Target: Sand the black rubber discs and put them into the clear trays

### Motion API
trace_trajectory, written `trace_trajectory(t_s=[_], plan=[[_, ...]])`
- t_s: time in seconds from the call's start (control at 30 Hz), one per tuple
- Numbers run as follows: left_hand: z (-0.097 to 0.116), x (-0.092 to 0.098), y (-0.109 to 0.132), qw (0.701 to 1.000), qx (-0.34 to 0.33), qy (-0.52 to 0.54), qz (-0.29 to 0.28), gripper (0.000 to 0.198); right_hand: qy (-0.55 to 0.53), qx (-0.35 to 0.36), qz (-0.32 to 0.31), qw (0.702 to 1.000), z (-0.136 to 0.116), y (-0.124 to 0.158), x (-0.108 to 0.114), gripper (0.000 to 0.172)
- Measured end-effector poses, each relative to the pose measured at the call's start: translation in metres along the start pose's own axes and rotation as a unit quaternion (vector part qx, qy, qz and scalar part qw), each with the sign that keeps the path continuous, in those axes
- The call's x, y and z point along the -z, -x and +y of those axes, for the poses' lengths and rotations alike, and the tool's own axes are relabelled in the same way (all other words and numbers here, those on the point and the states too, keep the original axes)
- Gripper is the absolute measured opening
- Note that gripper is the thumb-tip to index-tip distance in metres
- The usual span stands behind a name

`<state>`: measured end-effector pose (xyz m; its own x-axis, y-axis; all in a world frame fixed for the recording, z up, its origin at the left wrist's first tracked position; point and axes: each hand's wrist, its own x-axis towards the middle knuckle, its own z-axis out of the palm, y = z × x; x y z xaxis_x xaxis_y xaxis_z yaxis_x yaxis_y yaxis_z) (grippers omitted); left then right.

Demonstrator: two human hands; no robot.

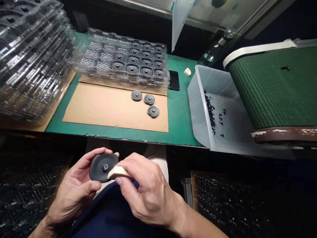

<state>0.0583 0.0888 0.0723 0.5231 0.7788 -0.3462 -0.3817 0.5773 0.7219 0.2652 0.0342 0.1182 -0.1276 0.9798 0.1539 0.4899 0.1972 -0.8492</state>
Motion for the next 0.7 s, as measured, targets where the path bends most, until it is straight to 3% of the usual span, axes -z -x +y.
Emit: trace_trajectory(t_s=[0.1,0.23,0.43,0.6,0.7], plan=[[-0.001,0.0,0.001,0.999,0.022,0.024,0.011,0.061,0.065,0.0,0.026,0.998,-0.002,-0.002,0.003,0.022],[-0.003,-0.001,0.001,0.997,0.059,0.053,0.018,0.06,0.03,-0.023,-0.021,0.999,0.0,-0.003,0.007,0.013],[-0.004,0.001,-0.001,0.993,0.101,0.066,-0.02,0.048,0.152,0.066,0.04,0.985,0.012,-0.001,0.007,0.035],[-0.006,-0.001,-0.001,0.992,0.098,0.079,0.025,0.045,0.084,-0.021,-0.012,0.996,0.004,0.002,0.009,0.011],[-0.006,-0.002,-0.002,0.993,0.096,0.068,0.029,0.044,0.103,-0.028,0.004,0.994,0.001,0.002,0.01,0.011]])
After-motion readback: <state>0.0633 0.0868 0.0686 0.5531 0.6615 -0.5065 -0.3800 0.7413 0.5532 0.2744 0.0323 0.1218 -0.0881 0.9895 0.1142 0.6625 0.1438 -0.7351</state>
